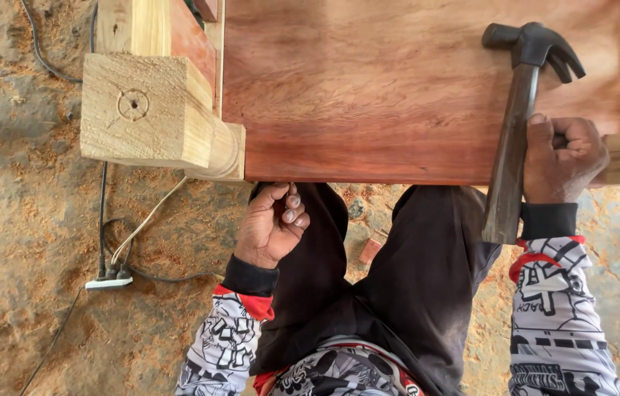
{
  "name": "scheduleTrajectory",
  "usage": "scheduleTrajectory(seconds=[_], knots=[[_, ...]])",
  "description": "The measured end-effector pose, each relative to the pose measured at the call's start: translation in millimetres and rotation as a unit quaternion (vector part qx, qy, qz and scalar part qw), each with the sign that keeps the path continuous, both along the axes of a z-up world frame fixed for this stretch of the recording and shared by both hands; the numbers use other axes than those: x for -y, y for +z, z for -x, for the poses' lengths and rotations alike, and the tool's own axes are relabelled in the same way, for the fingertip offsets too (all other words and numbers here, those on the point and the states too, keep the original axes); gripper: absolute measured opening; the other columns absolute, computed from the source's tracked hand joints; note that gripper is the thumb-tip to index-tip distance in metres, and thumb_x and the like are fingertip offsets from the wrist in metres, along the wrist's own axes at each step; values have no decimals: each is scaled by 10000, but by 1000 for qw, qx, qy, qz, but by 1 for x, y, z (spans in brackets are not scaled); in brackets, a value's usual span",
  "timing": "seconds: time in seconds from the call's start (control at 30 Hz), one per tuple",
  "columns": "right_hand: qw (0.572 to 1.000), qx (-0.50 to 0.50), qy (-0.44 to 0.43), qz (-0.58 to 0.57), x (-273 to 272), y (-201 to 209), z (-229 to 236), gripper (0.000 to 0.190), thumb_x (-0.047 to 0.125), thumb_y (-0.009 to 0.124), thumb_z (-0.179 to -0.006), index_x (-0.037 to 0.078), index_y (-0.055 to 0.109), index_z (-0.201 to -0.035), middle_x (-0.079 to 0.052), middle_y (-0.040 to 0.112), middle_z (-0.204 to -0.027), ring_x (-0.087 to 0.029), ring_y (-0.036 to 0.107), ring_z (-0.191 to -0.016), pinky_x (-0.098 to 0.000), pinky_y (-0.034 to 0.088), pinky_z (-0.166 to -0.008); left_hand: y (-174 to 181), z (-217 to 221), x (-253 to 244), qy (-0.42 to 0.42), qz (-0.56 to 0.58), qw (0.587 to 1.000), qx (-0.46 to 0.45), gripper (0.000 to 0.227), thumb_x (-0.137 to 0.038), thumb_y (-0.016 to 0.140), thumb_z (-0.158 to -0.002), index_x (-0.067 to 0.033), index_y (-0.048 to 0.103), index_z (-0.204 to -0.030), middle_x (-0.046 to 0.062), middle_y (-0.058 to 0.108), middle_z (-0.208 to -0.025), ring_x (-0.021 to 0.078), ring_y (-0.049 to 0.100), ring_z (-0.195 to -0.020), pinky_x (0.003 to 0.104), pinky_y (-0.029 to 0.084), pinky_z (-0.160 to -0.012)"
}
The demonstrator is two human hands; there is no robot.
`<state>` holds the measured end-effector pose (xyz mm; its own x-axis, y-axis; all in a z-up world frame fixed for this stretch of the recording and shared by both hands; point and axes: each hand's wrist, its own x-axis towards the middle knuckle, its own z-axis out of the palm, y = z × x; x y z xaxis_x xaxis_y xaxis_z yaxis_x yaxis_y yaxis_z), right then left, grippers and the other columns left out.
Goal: The person sits on the floor with an upturned wooden chair frame across their lap and hammers nails into its rails using a claw hammer. They position nails by hand along the seat rail and drive them in, working around the frame.
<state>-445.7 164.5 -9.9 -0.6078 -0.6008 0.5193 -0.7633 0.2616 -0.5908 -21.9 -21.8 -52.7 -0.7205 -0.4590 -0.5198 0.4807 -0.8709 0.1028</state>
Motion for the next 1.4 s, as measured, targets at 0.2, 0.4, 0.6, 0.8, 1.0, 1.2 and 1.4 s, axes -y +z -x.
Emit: scheduleTrajectory(seconds=[0.2, 0.4, 0.6, 0.8, 1.0, 1.2, 1.4], knots=[[1000, -1, -5, 3, 0, 0, 1, 240, 128, 789, -1054, -29, 693, -899, -47, 644, -854, -99, 563, -744, -273, 463, -706, -1, -6, -8, -1, -2, 1000, 11, 101, -150, 718, -899, -81, 651, -866, 14, 604, -691, 128, 507, -542, 300, 408, -568], [994, 112, 2, 5, 9, 18, -10, 204, 115, 782, -1054, -27, 706, -929, -19, 636, -800, -69, 546, -690, -237, 439, -645, 12, -11, -16, -19, 36, 998, -40, 124, -176, 704, -907, -62, 664, -879, 23, 616, -706, 136, 524, -569, 317, 419, -587], [963, 253, 79, 47, 33, 97, -39, 203, 135, 768, -1097, -5, 693, -971, -36, 673, -847, -73, 547, -648, -236, 424, -621, 14, -2, -4, -5, 23, 996, -81, 128, -177, 672, -954, -53, 685, -925, 21, 628, -722, 139, 532, -588, 315, 425, -619], [957, 22, 286, -47, 89, 127, -138, 81, -43, 745, -1026, -83, 675, -1031, -137, 643, -981, -151, 557, -713, -270, 484, -625, 8, -1, -8, 6, -23, 991, -134, 154, -175, 634, -987, -41, 708, -967, 25, 647, -748, 145, 544, -618, 312, 431, -655], [908, 30, 402, -116, 148, 110, -204, 224, 167, 830, -934, -23, 711, -938, -116, 690, -916, -156, 646, -706, -286, 532, -569, 4, 3, -11, 18, -31, 987, -155, 160, -176, 628, -1001, -43, 707, -959, 26, 653, -746, 148, 542, -620, 308, 424, -658], [908, 49, 376, -178, 172, 88, -226, 276, 279, 858, -848, 47, 711, -825, -109, 682, -813, -229, 679, -671, -362, 536, -569, 3, 3, -10, 16, -36, 986, -160, 182, -193, 621, -999, -47, 707, -933, 24, 665, -731, 146, 540, -598, 311, 422, -652], [914, 47, 316, -252, 184, 87, -236, 439, 473, 880, -737, 89, 667, -753, -75, 658, -735, -282, 668, -669, -439, 509, -568, 1, 3, -10, 17, -32, 985, -169, 187, -197, 614, -1003, -41, 696, -940, 24, 668, -742, 143, 542, -607, 307, 423, -662]])
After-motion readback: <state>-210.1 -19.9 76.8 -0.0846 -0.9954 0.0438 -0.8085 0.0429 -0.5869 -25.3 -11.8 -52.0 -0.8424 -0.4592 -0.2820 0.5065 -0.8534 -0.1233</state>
